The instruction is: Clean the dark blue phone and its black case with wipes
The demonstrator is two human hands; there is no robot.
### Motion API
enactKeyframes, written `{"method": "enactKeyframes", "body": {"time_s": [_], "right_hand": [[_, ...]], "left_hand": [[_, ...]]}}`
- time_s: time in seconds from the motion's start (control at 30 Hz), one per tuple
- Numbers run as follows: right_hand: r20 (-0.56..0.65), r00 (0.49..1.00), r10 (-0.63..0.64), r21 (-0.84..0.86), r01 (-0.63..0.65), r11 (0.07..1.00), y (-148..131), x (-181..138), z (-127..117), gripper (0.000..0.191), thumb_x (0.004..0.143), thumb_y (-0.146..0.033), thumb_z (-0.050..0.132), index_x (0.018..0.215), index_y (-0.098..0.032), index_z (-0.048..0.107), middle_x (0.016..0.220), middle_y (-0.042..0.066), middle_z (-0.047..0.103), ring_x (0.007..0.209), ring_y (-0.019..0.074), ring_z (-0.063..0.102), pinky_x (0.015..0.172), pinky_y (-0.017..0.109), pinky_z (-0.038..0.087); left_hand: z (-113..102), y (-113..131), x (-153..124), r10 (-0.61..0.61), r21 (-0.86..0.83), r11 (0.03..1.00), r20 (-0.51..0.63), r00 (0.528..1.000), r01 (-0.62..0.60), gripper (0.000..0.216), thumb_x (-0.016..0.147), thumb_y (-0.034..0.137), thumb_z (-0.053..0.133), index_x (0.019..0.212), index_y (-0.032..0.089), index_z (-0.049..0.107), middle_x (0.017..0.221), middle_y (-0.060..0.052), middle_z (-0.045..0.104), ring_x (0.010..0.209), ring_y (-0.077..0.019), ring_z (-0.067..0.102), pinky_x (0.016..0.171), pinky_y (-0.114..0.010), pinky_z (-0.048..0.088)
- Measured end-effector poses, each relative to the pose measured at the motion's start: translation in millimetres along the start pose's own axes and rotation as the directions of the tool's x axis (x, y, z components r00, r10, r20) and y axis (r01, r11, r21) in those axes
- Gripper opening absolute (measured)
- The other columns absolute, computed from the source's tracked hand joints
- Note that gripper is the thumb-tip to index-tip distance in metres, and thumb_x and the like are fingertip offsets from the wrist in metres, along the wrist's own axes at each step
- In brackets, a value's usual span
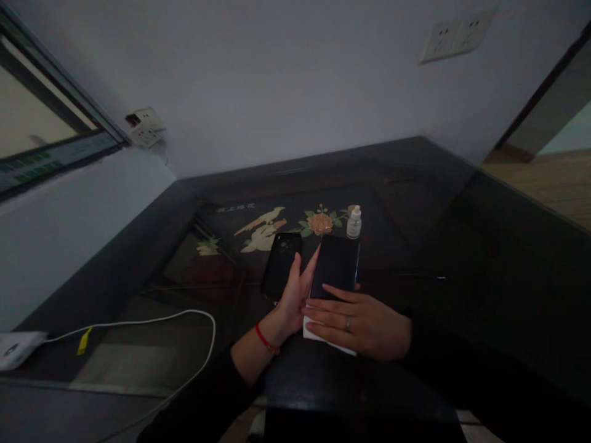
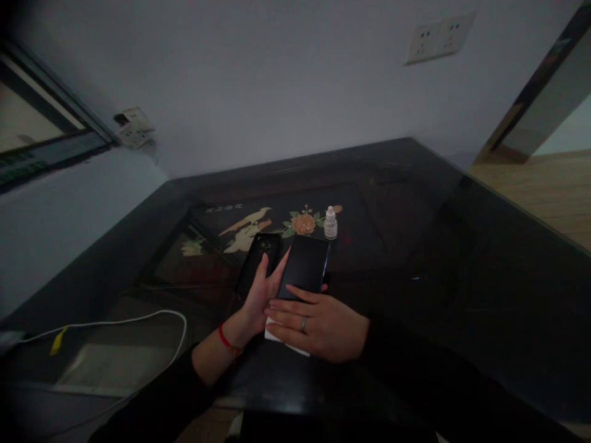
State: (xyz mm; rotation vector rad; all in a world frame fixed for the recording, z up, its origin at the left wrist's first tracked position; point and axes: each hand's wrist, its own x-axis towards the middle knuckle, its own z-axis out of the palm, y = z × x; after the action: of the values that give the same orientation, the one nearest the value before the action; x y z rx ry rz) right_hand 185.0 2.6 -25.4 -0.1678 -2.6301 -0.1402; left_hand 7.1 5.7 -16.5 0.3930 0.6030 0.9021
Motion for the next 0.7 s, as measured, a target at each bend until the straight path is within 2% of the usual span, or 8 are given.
{"method": "enactKeyframes", "body": {"time_s": [0.13,0.17,0.33,0.5,0.63,0.7], "right_hand": [[-0.076,0.97,0.229,-0.063,-0.234,0.97,7.0,-5.5,0.1,0.039,0.096,-0.011,0.038,0.133,-0.01,0.05,0.137,0.014,0.056,0.138,0.0221,0.04,0.112,0.05,0.038],[-0.075,0.967,0.243,-0.066,-0.248,0.967,7.9,-6.3,0.2,0.039,0.096,-0.01,0.038,0.133,-0.01,0.05,0.137,0.014,0.056,0.137,0.0226,0.04,0.111,0.051,0.038],[-0.004,1.0,0.013,-0.011,-0.013,1.0,2.6,-2.6,-0.5,0.038,0.096,-0.012,0.037,0.13,-0.01,0.054,0.136,0.011,0.058,0.133,0.0232,0.046,0.112,0.051,0.037],[-0.102,0.974,0.2,-0.085,-0.209,0.974,6.6,-5.7,-5.7,0.039,0.096,-0.009,0.036,0.132,-0.008,0.051,0.136,0.014,0.057,0.138,0.0223,0.04,0.111,0.051,0.038],[-0.055,0.998,0.042,-0.026,-0.043,0.999,4.3,-5.6,-4.8,0.039,0.096,-0.011,0.038,0.132,-0.009,0.052,0.137,0.012,0.056,0.138,0.0232,0.039,0.113,0.056,0.033],[-0.062,0.996,0.066,-0.035,-0.069,0.997,5.3,-6.2,-4.0,0.04,0.095,-0.01,0.039,0.133,-0.011,0.051,0.138,0.012,0.055,0.139,0.0227,0.037,0.114,0.057,0.029]], "left_hand": [[-1.4,0.8,-0.1,0.006,-0.002,1.0,0.019,1.0,-0.006,0.062,0.093,0.061,0.028,0.147,0.031,0.035,0.144,-0.007,0.05,0.126,-0.0256,0.052,0.108,-0.043,0.035],[-1.6,1.2,-0.5,0.009,-0.006,1.0,0.023,1.0,-0.009,0.062,0.093,0.06,0.028,0.147,0.031,0.035,0.143,-0.007,0.051,0.126,-0.0256,0.052,0.108,-0.043,0.035],[-1.3,5.1,-1.7,0.035,-0.002,0.999,0.006,0.999,-0.035,0.064,0.093,0.061,0.028,0.148,0.029,0.033,0.143,-0.008,0.051,0.124,-0.0257,0.054,0.109,-0.042,0.033],[-0.5,9.1,-2.0,0.065,0.007,0.998,0.003,0.998,-0.065,0.063,0.094,0.059,0.026,0.149,0.029,0.031,0.142,-0.009,0.052,0.121,-0.0257,0.056,0.106,-0.043,0.036],[0.7,11.2,-2.4,0.077,-0.004,0.997,-0.022,0.997,-0.077,0.065,0.094,0.06,0.026,0.15,0.028,0.029,0.14,-0.01,0.053,0.12,-0.0265,0.057,0.105,-0.044,0.038],[1.3,12.6,-2.5,0.09,-0.009,0.996,-0.033,0.995,-0.09,0.065,0.094,0.059,0.026,0.151,0.028,0.027,0.14,-0.01,0.053,0.119,-0.0268,0.057,0.103,-0.044,0.04]]}}
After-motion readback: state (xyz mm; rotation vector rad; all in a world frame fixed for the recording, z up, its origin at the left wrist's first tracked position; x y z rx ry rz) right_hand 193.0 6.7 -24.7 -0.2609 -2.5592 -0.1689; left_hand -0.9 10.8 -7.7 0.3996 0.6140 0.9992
